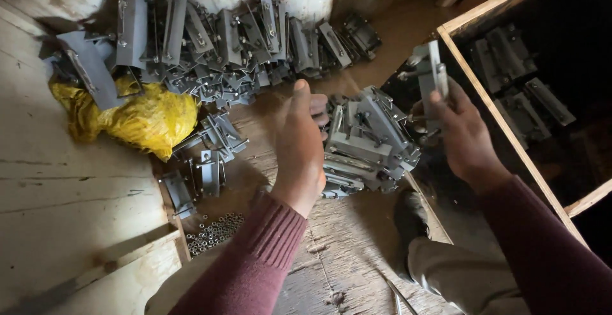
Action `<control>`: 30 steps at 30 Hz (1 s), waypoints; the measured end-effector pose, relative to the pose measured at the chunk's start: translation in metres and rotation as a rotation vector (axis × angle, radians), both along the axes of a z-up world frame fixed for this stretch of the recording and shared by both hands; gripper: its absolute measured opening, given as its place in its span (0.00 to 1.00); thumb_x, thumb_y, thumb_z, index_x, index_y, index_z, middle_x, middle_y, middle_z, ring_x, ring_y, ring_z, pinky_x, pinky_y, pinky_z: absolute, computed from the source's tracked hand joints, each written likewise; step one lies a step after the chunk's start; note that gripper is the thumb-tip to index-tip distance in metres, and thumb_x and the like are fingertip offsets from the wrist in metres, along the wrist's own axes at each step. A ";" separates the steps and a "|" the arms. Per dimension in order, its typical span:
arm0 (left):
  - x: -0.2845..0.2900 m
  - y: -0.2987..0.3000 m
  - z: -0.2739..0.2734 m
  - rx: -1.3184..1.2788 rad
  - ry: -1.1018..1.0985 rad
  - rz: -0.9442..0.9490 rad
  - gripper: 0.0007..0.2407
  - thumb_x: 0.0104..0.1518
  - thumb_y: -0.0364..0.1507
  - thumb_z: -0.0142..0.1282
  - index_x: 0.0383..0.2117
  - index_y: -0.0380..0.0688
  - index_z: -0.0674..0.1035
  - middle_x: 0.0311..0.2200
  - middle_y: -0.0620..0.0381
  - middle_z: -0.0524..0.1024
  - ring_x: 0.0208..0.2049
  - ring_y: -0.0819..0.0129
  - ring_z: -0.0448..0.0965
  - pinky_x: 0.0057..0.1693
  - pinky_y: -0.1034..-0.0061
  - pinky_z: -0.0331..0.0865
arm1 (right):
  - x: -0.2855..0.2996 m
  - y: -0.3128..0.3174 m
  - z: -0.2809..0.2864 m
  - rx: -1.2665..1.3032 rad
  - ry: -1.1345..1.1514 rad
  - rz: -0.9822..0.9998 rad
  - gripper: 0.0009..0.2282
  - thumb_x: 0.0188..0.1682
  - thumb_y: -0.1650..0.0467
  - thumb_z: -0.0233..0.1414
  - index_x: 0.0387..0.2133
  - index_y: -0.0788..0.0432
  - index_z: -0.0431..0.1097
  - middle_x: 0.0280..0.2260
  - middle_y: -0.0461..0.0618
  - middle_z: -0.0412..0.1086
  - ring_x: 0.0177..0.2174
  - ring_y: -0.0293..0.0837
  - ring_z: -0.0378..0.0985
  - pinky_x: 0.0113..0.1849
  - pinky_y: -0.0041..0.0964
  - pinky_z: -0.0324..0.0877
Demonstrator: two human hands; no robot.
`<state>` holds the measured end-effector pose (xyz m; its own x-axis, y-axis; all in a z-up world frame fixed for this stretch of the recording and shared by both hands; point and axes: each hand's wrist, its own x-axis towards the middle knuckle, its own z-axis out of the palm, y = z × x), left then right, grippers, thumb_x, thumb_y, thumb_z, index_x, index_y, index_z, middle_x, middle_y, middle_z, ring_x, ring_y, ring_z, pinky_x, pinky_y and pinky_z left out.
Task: The person is manually assembling metal brackets and components into a larger structure on a workshop floor.
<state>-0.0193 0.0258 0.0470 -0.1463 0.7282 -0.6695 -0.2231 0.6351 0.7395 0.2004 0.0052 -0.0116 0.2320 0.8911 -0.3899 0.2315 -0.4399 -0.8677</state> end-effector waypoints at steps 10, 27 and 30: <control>0.002 0.002 -0.035 0.121 0.062 0.214 0.15 0.64 0.38 0.38 0.34 0.41 0.76 0.34 0.54 0.78 0.34 0.68 0.77 0.45 0.75 0.74 | -0.007 0.008 -0.060 0.072 -0.497 0.226 0.29 0.51 0.59 0.48 0.67 0.53 0.57 0.57 0.59 0.69 0.28 0.51 0.78 0.26 0.48 0.75; 0.053 -0.069 0.009 0.304 0.094 -0.806 0.17 0.60 0.42 0.40 0.34 0.43 0.77 0.40 0.43 0.81 0.44 0.42 0.80 0.54 0.53 0.66 | -0.072 0.110 -0.177 0.704 -0.818 1.449 0.26 0.40 0.70 0.62 0.55 0.39 0.71 0.55 0.46 0.71 0.53 0.51 0.71 0.60 0.63 0.56; 0.050 -0.064 0.003 0.309 0.106 -0.747 0.16 0.62 0.41 0.41 0.25 0.40 0.71 0.35 0.37 0.79 0.38 0.33 0.78 0.43 0.42 0.65 | -0.075 0.104 -0.222 0.139 -1.365 1.691 0.25 0.50 0.64 0.53 0.62 0.29 0.60 0.71 0.41 0.43 0.70 0.58 0.34 0.64 0.74 0.34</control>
